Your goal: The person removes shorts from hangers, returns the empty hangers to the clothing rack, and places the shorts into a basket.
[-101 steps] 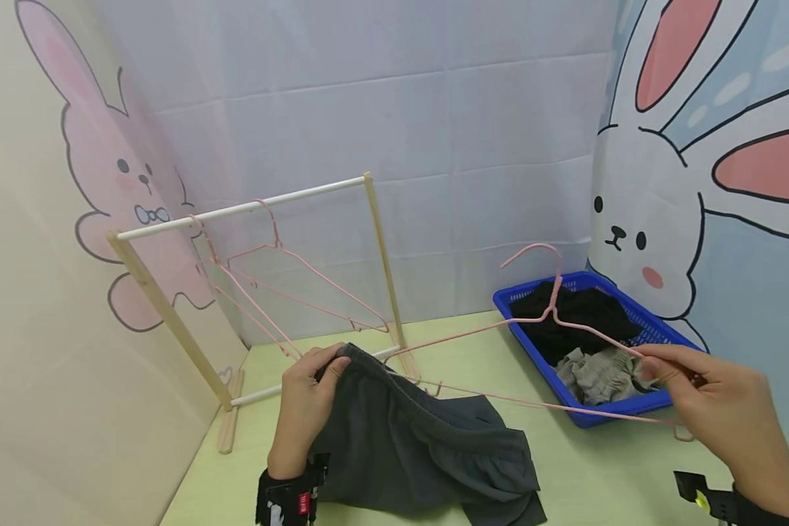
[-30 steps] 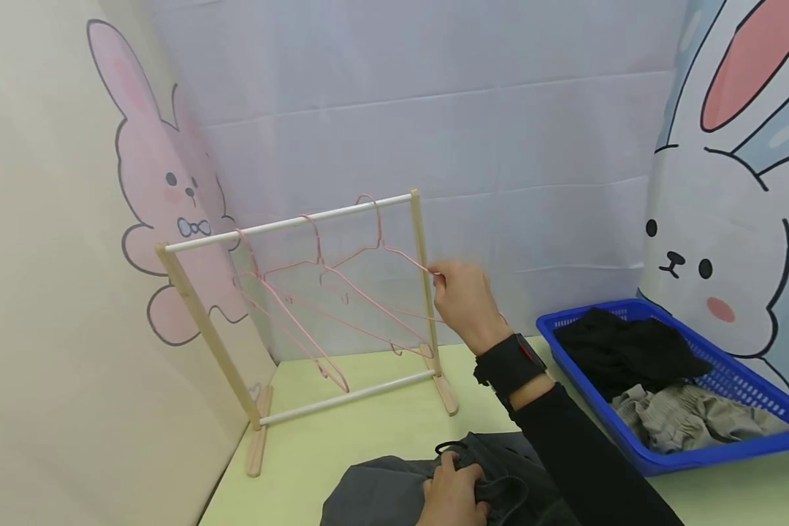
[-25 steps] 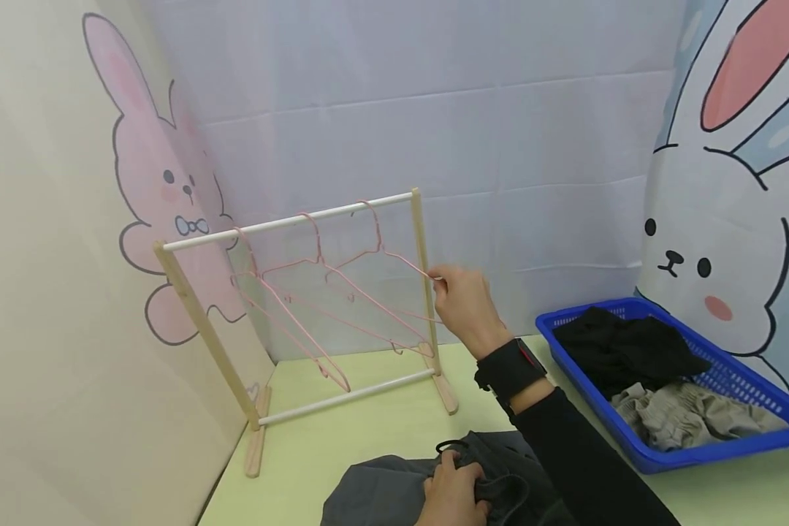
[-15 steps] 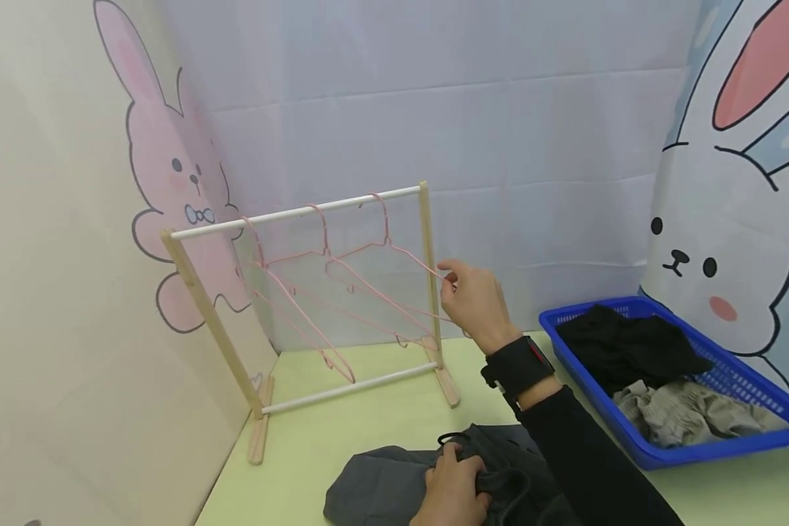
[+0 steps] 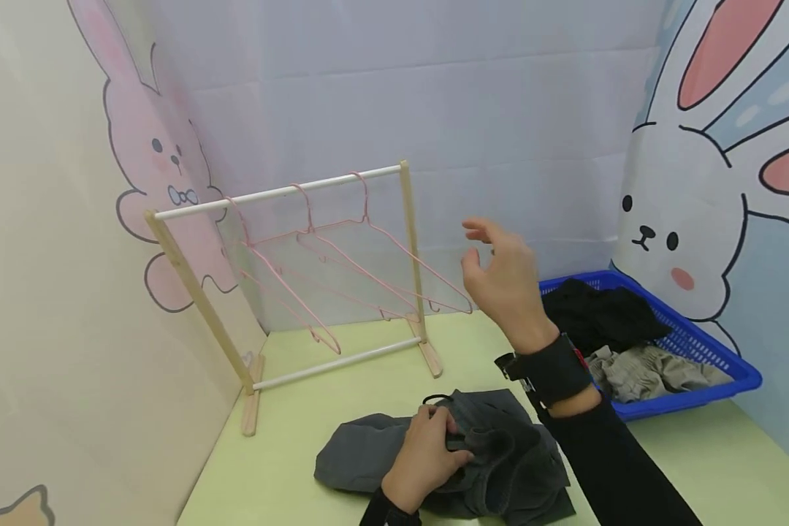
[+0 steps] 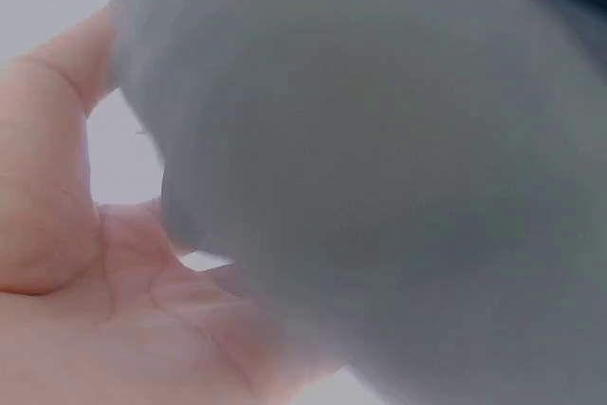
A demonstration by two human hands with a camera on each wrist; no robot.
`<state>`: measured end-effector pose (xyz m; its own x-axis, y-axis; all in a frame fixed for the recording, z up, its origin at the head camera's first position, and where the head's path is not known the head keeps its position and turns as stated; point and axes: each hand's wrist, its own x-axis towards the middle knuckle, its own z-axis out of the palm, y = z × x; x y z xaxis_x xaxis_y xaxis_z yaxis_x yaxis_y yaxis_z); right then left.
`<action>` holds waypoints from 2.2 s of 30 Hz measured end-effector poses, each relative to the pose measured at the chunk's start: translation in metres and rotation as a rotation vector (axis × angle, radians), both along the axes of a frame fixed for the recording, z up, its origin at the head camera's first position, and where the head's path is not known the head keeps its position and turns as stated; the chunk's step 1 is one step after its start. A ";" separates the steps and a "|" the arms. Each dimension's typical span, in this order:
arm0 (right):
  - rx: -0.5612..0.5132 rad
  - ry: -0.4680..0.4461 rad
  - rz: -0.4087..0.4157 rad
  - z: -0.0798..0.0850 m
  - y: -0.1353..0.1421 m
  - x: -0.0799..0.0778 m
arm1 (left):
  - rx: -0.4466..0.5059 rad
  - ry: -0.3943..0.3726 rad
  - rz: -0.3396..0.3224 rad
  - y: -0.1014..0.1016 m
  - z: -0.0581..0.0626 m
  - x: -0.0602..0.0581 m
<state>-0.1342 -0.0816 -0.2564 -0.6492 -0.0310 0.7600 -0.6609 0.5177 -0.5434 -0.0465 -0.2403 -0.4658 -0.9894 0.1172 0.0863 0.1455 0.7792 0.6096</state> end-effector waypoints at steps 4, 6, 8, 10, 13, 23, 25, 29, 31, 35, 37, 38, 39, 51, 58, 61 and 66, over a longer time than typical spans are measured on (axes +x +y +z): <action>-0.009 -0.071 -0.051 -0.015 0.027 0.031 | -0.007 0.060 0.030 -0.020 0.012 0.009; 0.021 -0.136 -0.042 -0.033 0.039 0.040 | -0.006 0.097 0.055 -0.034 0.018 0.014; 0.067 -0.202 -0.008 -0.057 0.049 0.047 | 0.000 0.123 0.094 -0.050 0.023 0.020; 0.123 -0.266 0.036 -0.085 0.057 0.053 | -0.001 0.111 0.142 -0.067 0.026 0.027; 0.238 -0.365 0.065 -0.127 0.062 0.065 | -0.010 0.054 0.215 -0.093 0.027 0.036; 0.452 -0.736 0.190 -0.214 0.055 0.083 | -0.026 -0.237 0.254 -0.122 -0.001 0.037; 0.472 -0.755 0.168 -0.224 0.054 0.083 | -0.025 -0.251 0.223 -0.115 -0.007 0.034; 0.536 -0.749 0.049 -0.237 0.050 0.084 | -0.009 -0.234 0.161 -0.096 -0.014 0.028; 0.558 -0.741 0.009 -0.243 0.047 0.086 | 0.013 -0.236 0.126 -0.083 -0.017 0.024; 0.566 -0.741 0.020 -0.250 0.034 0.089 | 0.079 -0.267 0.031 -0.054 -0.024 0.016; 0.545 -0.740 0.042 -0.252 0.027 0.090 | 0.107 -0.286 -0.012 -0.039 -0.025 0.012; 0.529 -0.740 0.053 -0.252 0.025 0.090 | 0.114 -0.291 -0.029 -0.033 -0.025 0.010; 0.518 -0.742 0.063 -0.252 0.022 0.089 | 0.119 -0.293 -0.040 -0.027 -0.024 0.008; 0.278 -0.831 0.511 -0.250 0.038 0.072 | 0.133 -0.154 -0.024 -0.018 -0.015 0.002; 0.246 -0.840 0.484 -0.248 0.038 0.073 | 0.111 -0.085 0.007 -0.011 -0.014 0.001; 0.246 -0.823 0.403 -0.241 0.034 0.078 | 0.103 -0.079 0.004 -0.007 -0.016 -0.001; 0.190 -0.839 0.315 -0.232 0.033 0.083 | 0.096 -0.075 -0.014 0.001 -0.015 -0.007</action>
<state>-0.0509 -0.0485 -0.4879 -0.9264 -0.3765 0.0068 -0.2133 0.5099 -0.8334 -0.0538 -0.2396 -0.4811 -0.9918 0.1254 0.0239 0.1071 0.7150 0.6908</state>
